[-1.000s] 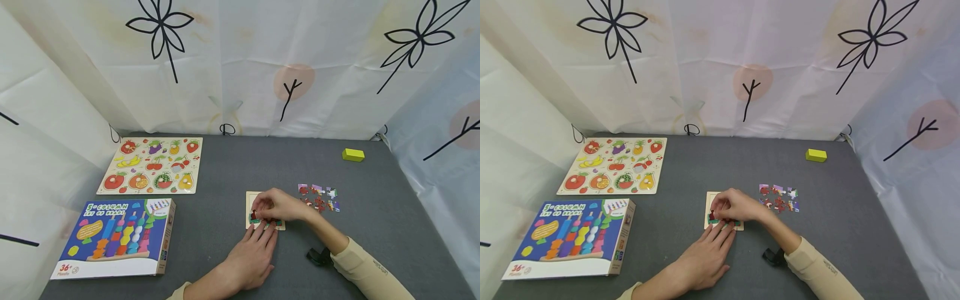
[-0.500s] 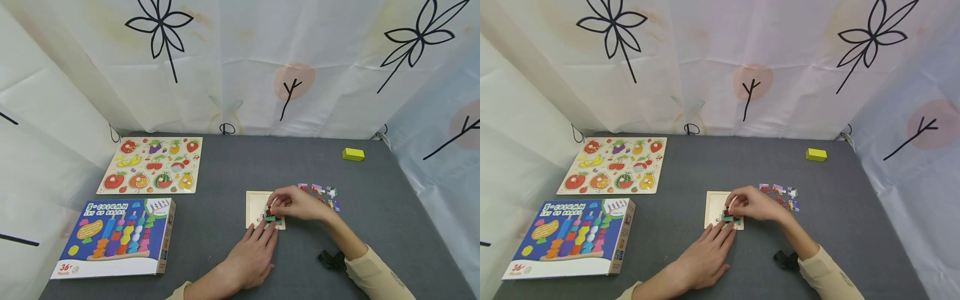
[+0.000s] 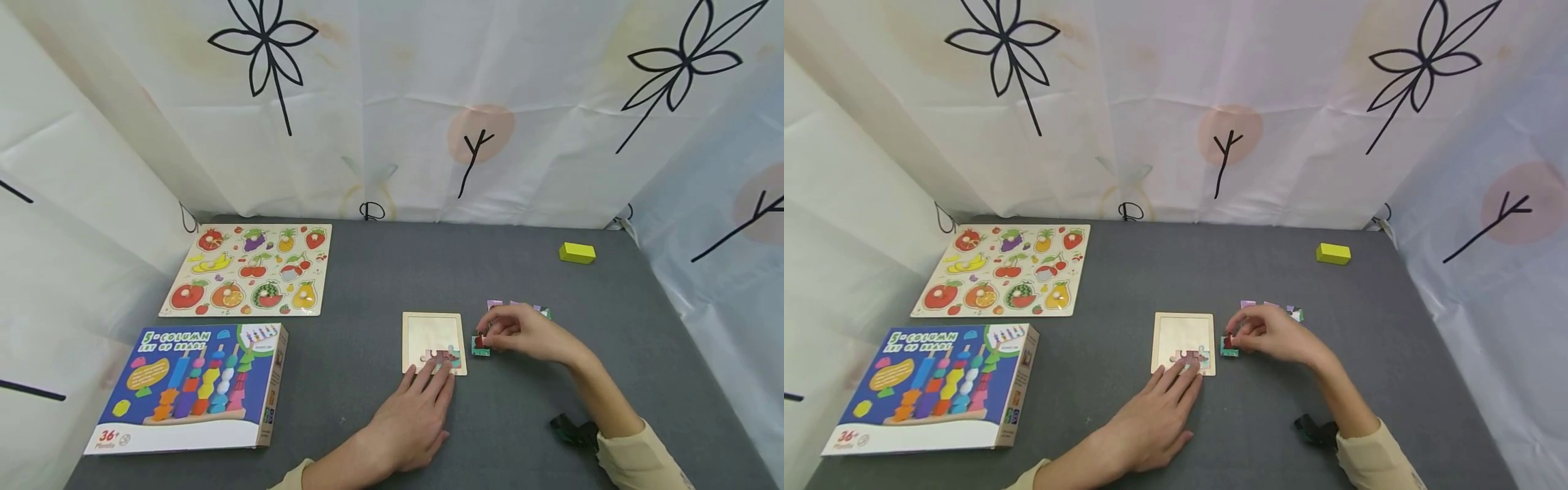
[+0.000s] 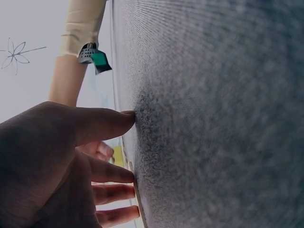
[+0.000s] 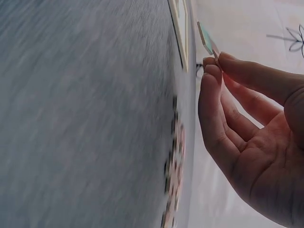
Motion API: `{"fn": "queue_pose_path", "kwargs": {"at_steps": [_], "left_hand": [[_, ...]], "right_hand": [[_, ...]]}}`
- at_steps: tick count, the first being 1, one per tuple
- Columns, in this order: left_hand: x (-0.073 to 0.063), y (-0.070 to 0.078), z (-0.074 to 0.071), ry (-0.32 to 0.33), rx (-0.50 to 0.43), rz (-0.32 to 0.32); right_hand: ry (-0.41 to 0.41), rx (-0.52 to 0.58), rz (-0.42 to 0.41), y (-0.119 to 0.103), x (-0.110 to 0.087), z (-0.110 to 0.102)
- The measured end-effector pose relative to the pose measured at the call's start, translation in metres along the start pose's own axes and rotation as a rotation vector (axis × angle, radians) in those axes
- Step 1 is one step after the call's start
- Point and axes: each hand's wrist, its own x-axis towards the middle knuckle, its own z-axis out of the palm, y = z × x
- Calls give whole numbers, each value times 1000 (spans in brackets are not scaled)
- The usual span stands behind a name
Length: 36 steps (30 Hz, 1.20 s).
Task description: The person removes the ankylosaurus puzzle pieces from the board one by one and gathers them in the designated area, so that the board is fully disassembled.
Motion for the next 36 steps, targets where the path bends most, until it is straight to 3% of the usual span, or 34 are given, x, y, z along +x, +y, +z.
{"fn": "queue_pose_path", "kwargs": {"at_steps": [8, 15, 23, 36], "left_hand": [[0, -1, 0, -22, -20, 5], [-1, 0, 0, -5, -19, 10], [-1, 0, 0, -13, -26, 8], [0, -1, -2, -28, -40, 12]], "right_hand": [[27, -23, 38, 11, -15, -7], [13, -19, 20, 19, -24, -8], [1, 8, 31, 22, -28, -9], [12, -40, 94, 18, -33, -15]]}}
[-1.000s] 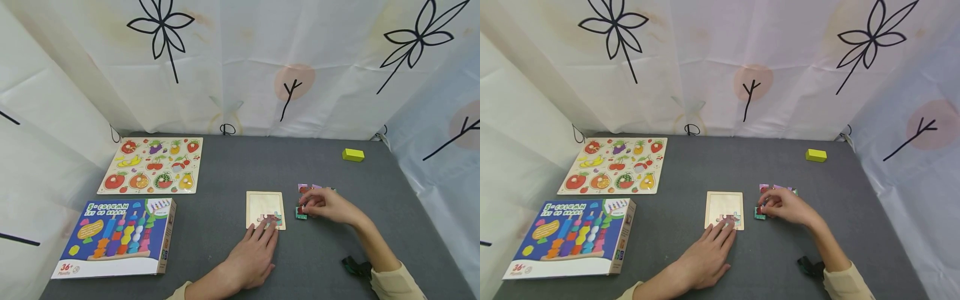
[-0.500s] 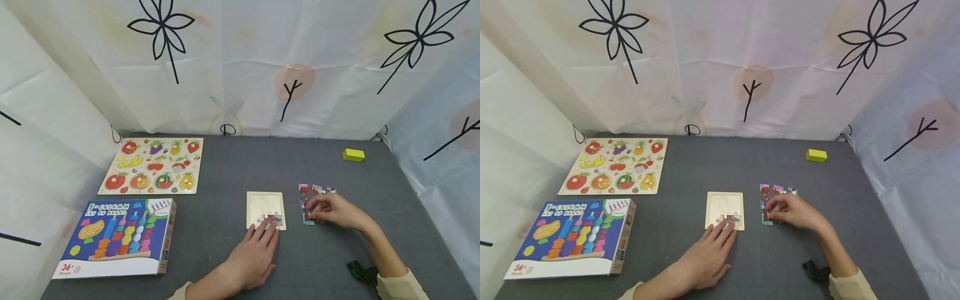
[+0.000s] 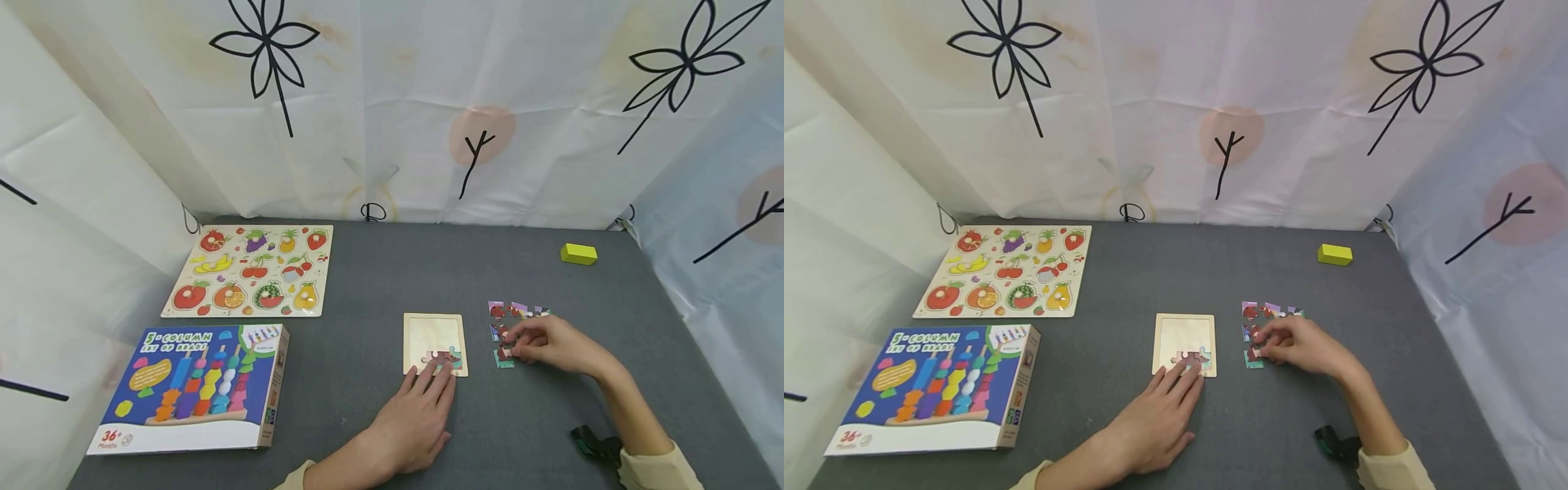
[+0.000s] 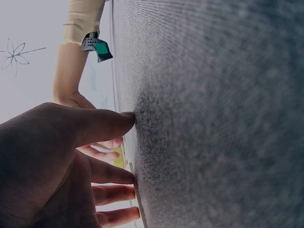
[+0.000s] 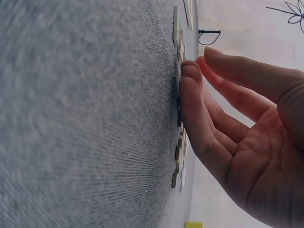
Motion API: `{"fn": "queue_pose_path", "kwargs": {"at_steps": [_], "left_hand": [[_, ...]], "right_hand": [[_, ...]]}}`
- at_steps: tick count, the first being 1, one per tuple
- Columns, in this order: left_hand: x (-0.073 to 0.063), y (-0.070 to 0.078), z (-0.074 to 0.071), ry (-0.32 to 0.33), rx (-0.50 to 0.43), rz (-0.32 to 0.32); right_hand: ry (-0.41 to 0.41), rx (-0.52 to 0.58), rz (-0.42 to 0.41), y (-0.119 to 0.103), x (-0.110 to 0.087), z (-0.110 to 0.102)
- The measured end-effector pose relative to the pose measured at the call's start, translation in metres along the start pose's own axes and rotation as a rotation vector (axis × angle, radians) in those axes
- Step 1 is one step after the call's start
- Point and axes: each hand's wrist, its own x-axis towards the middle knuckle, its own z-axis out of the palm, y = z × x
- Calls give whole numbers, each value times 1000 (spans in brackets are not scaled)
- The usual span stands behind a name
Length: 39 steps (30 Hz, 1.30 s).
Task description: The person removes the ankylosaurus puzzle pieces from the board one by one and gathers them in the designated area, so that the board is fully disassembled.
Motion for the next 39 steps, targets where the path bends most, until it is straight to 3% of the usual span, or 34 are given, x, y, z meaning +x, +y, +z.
{"fn": "queue_pose_path", "kwargs": {"at_steps": [10, 16, 28, 39], "left_hand": [[0, 0, 1, 16, 11, 0], [-1, 1, 1, 26, 30, -8], [2, 1, 2, 4, 22, -10], [0, 3, 0, 34, 34, -20]], "right_hand": [[10, 42, -96, -5, 4, 5], [32, 67, -111, -10, 12, 13], [-3, 83, -145, -18, 35, 31], [-78, 68, -186, -37, 57, 44]]}}
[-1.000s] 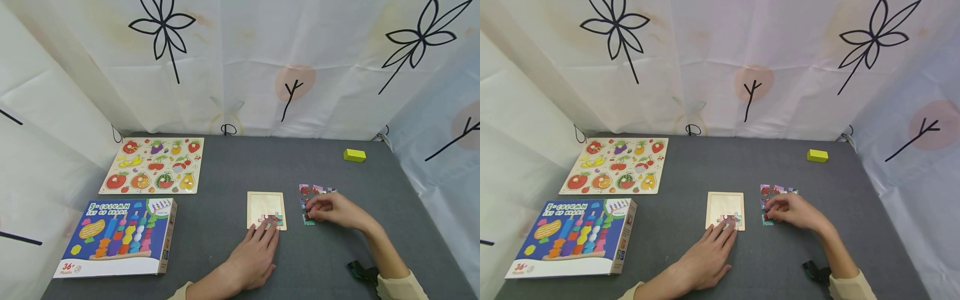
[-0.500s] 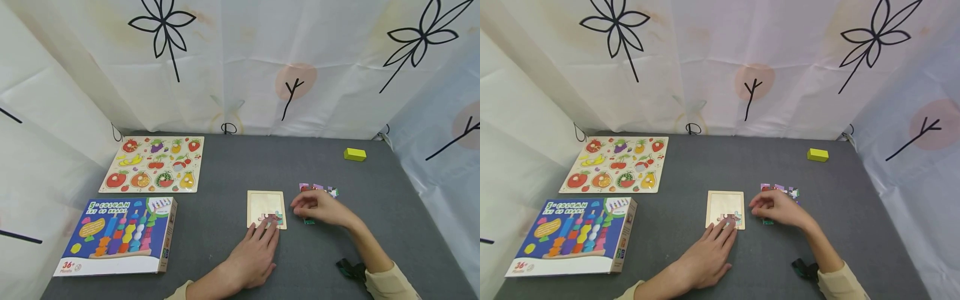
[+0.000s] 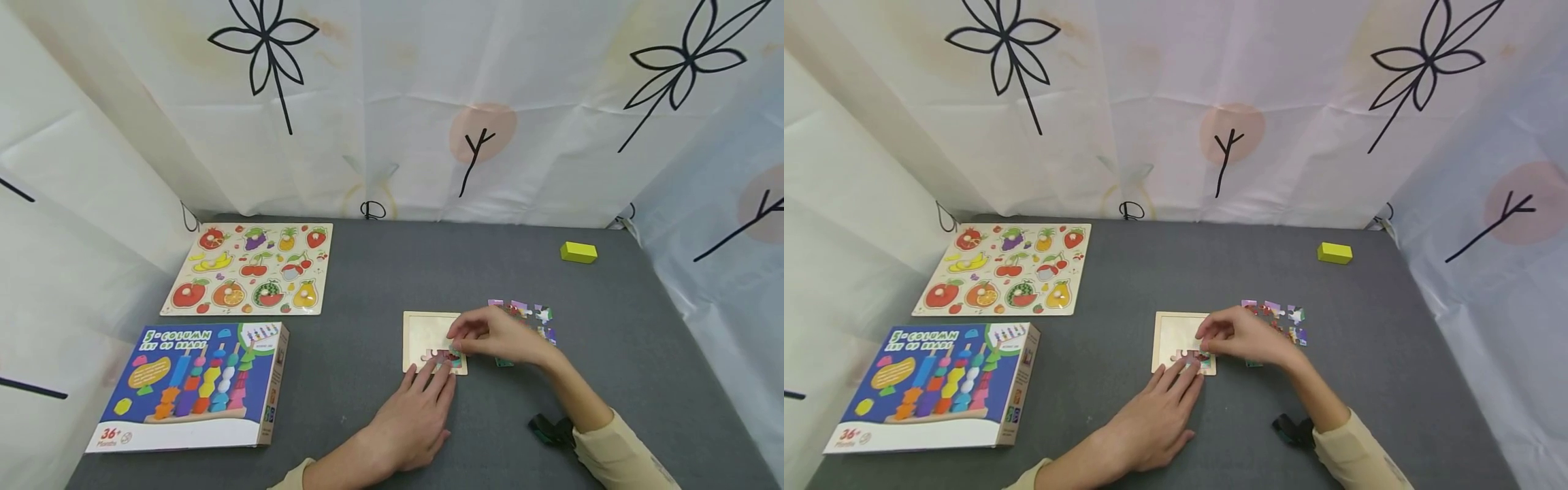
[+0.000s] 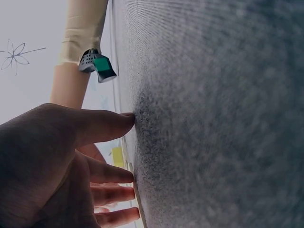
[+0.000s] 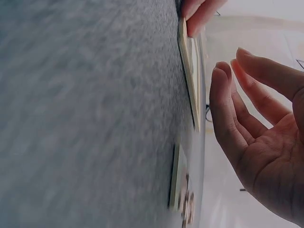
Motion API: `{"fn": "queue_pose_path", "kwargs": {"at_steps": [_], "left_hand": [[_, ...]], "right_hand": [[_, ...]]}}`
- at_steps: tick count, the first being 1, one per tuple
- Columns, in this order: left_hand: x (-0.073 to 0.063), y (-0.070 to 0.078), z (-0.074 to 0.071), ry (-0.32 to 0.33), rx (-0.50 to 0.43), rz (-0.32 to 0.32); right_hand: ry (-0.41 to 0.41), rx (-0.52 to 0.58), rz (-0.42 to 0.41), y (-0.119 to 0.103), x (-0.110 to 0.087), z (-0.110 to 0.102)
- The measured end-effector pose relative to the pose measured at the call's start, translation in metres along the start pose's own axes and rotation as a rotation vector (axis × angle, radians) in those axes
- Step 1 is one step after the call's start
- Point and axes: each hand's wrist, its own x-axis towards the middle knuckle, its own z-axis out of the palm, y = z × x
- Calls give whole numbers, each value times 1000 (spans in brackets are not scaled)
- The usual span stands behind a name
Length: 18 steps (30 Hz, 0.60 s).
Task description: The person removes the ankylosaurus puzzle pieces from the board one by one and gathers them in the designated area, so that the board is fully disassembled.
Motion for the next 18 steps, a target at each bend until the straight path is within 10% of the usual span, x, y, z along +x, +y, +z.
{"fn": "queue_pose_path", "kwargs": {"at_steps": [18], "left_hand": [[-1, 2, 2, 15, -32, -14]], "right_hand": [[-140, -90, -6, -8, 32, 16]]}}
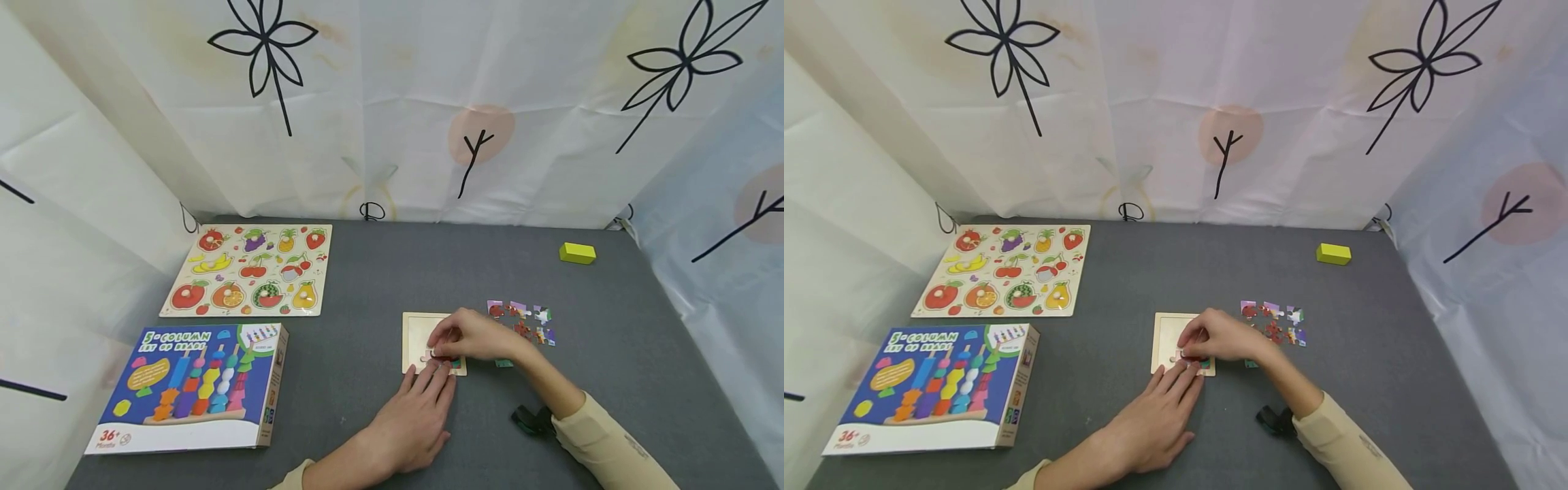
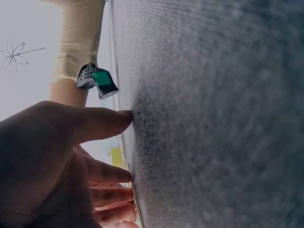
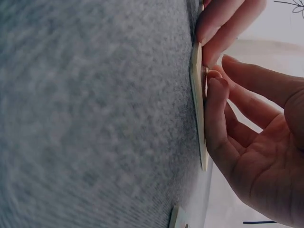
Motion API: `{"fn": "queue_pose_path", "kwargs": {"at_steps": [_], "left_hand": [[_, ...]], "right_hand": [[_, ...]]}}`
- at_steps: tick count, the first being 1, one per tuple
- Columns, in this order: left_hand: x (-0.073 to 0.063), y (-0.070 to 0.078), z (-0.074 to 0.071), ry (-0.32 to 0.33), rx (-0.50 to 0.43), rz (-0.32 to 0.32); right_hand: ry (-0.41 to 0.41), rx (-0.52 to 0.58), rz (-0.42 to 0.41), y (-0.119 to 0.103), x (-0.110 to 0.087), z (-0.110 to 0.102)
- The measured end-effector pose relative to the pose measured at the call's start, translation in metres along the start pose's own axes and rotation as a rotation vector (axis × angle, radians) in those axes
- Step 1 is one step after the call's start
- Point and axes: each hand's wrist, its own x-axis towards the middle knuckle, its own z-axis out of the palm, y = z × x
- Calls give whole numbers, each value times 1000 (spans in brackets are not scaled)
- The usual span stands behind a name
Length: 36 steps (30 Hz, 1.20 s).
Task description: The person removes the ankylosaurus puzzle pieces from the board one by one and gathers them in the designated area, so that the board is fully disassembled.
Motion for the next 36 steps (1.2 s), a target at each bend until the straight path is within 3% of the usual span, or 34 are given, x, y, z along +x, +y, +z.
{"fn": "queue_pose_path", "kwargs": {"at_steps": [12, 21, 36], "left_hand": [[2, -1, -1, -22, -33, 3], [2, 0, -1, -45, -30, 5], [0, 3, 2, -17, 2, -2]], "right_hand": [[-10, -51, 8, -4, 6, 4], [-14, -15, 15, -3, 5, 3], [0, 1, -23, -1, 0, 3]]}}
